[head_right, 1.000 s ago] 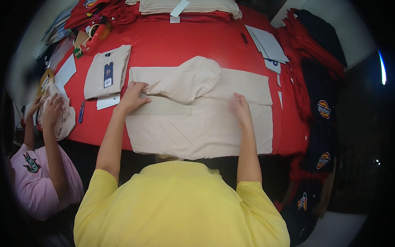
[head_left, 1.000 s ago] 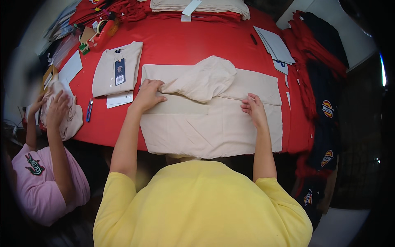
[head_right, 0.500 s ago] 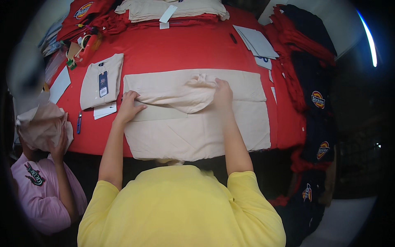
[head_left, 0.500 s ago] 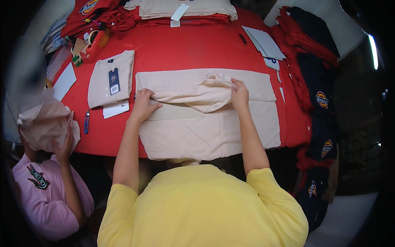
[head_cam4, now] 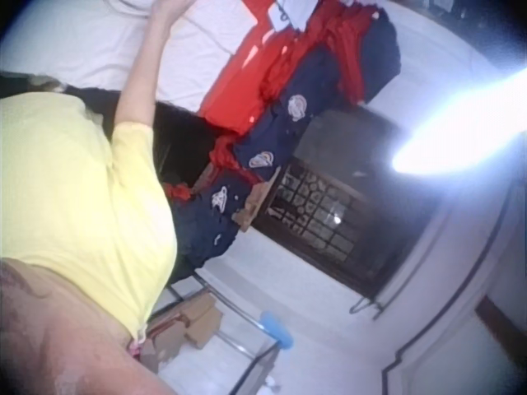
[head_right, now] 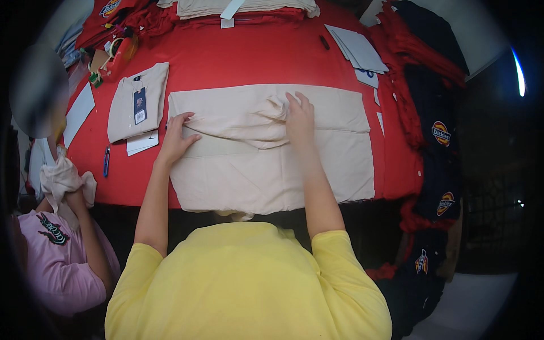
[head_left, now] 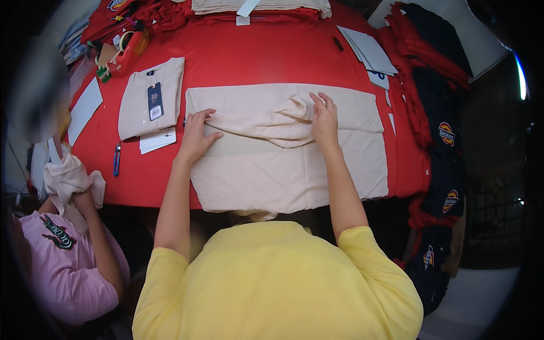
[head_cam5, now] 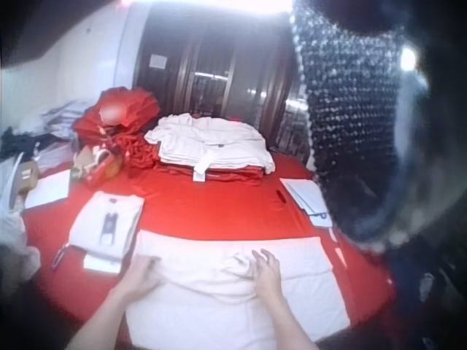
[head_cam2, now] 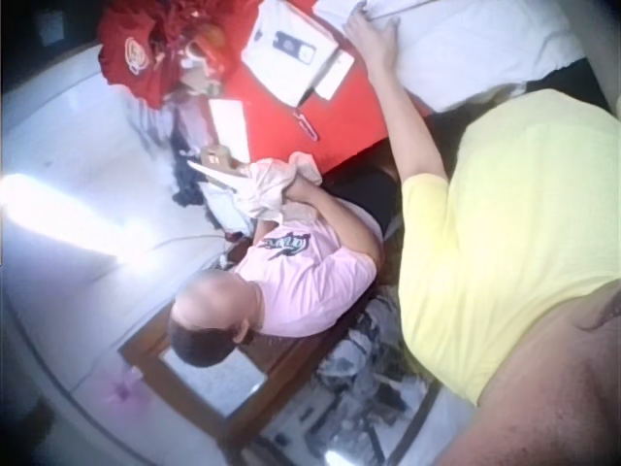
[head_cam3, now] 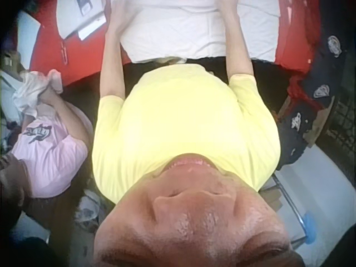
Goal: The person folds several shirts on a table, aligning the sleeves and body before stacking them.
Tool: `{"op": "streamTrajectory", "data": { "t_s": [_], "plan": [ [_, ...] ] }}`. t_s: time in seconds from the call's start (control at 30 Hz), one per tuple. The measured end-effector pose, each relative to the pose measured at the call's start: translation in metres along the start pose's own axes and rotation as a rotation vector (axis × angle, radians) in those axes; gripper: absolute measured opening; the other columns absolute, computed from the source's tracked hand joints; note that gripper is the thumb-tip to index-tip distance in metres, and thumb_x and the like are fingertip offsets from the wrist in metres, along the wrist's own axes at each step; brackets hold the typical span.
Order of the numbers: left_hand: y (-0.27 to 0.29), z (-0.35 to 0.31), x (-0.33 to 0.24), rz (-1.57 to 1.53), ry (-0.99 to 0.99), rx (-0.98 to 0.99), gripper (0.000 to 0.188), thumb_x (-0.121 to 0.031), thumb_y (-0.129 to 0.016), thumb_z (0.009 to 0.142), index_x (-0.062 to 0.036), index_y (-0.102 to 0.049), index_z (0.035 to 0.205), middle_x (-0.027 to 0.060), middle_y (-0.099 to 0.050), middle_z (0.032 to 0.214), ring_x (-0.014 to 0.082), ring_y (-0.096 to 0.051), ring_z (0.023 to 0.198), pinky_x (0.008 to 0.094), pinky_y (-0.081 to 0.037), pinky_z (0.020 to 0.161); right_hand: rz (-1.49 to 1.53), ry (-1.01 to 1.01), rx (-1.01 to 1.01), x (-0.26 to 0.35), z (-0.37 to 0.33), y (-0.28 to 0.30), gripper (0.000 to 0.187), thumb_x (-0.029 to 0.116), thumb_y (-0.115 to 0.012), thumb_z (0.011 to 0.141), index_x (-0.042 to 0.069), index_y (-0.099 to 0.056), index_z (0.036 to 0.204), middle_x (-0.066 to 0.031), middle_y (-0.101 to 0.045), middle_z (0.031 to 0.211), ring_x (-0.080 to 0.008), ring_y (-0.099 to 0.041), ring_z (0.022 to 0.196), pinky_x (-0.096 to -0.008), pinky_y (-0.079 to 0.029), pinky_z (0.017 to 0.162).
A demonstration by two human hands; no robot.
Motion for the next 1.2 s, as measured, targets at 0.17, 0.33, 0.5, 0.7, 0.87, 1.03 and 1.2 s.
{"op": "streamTrajectory", "data": {
  "t_s": [0.17, 0.33, 0.5, 0.7, 0.87, 1.03, 1.2],
  "plan": [
    [-0.005, 0.007, -0.004, 0.080, -0.101, 0.043, 0.037, -0.016, -0.077, 0.071, -0.0061, -0.059, 0.102, 0.0088, -0.056, 0.108, 0.0281, -0.047, 0.110, 0.0380, -0.036, 0.099, 0.048, 0.179, 0.193, -0.005, 0.022, -0.050, 0.043, 0.014, -0.063, 0.085, 0.014, -0.056, 0.128, -0.0146, -0.050, 0.131, -0.0363, -0.051, 0.110, -0.0427, -0.044, 0.094],
    [-0.001, 0.004, 0.008, 0.053, -0.035, 0.048, 0.033, -0.019, -0.078, 0.071, -0.0069, -0.061, 0.095, 0.0070, -0.057, 0.105, 0.0270, -0.048, 0.107, 0.0377, -0.037, 0.097, -0.083, 0.233, -0.002, 0.043, -0.005, -0.031, 0.038, 0.014, -0.063, 0.085, 0.011, -0.058, 0.122, -0.0161, -0.052, 0.124, -0.0345, -0.051, 0.106, -0.0420, -0.044, 0.091],
    [-0.004, -0.005, -0.002, 0.257, -0.067, 0.022, 0.033, -0.017, -0.075, 0.074, -0.0048, -0.058, 0.099, 0.0109, -0.057, 0.106, 0.0307, -0.050, 0.105, 0.0397, -0.040, 0.094, 0.551, 0.567, 0.671, 0.124, -0.126, 0.020, 0.043, 0.018, -0.071, 0.078, 0.008, -0.058, 0.117, -0.0150, -0.053, 0.106, -0.0326, -0.054, 0.096, -0.0413, -0.046, 0.084],
    [-0.029, -0.012, -0.019, 0.230, 0.057, -0.095, 0.029, -0.012, -0.069, 0.079, -0.0033, -0.056, 0.104, 0.0143, -0.055, 0.107, 0.0336, -0.052, 0.108, 0.0411, -0.043, 0.091, 0.305, 0.879, 0.511, 0.127, -0.172, -0.005, 0.017, 0.014, -0.057, 0.075, 0.008, -0.057, 0.091, -0.0082, -0.049, 0.080, -0.0245, -0.052, 0.077, -0.0384, -0.043, 0.067],
    [-0.012, -0.011, -0.010, 0.127, 0.168, 0.029, 0.035, -0.032, -0.056, 0.091, 0.0001, -0.061, 0.105, 0.0176, -0.057, 0.110, 0.0340, -0.052, 0.110, 0.0405, -0.040, 0.096, 0.500, 0.880, 0.955, 0.137, -0.138, -0.010, 0.013, 0.015, -0.063, 0.078, 0.006, -0.059, 0.087, -0.0093, -0.057, 0.076, -0.0272, -0.059, 0.076, -0.0393, -0.044, 0.069],
    [0.016, 0.011, 0.016, -0.279, 0.537, 0.278, 0.074, -0.064, -0.038, 0.092, 0.0019, -0.068, 0.106, 0.0207, -0.062, 0.118, 0.0331, -0.053, 0.117, 0.0349, -0.036, 0.102, 0.598, 0.318, 1.238, 0.145, -0.001, -0.037, 0.019, 0.023, -0.063, 0.089, 0.004, -0.061, 0.092, -0.0076, -0.060, 0.079, -0.0159, -0.055, 0.074, -0.0303, -0.046, 0.072],
    [0.011, 0.021, -0.006, -0.041, 0.394, 0.411, 0.066, -0.055, -0.071, 0.073, 0.0021, -0.068, 0.106, 0.0263, -0.062, 0.113, 0.0330, -0.055, 0.116, 0.0378, -0.043, 0.095, 0.006, 0.058, 0.046, 0.075, 0.068, -0.030, 0.025, 0.030, -0.060, 0.089, 0.012, -0.062, 0.106, -0.0109, -0.060, 0.111, -0.0343, -0.054, 0.105, -0.0431, -0.043, 0.088]
  ]
}}
Point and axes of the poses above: each hand's wrist, its own z-axis towards the middle knuckle, its own y-axis out of the back of the hand, x = y × z, the point moved 4 cm from there along z, towards the middle knuckle
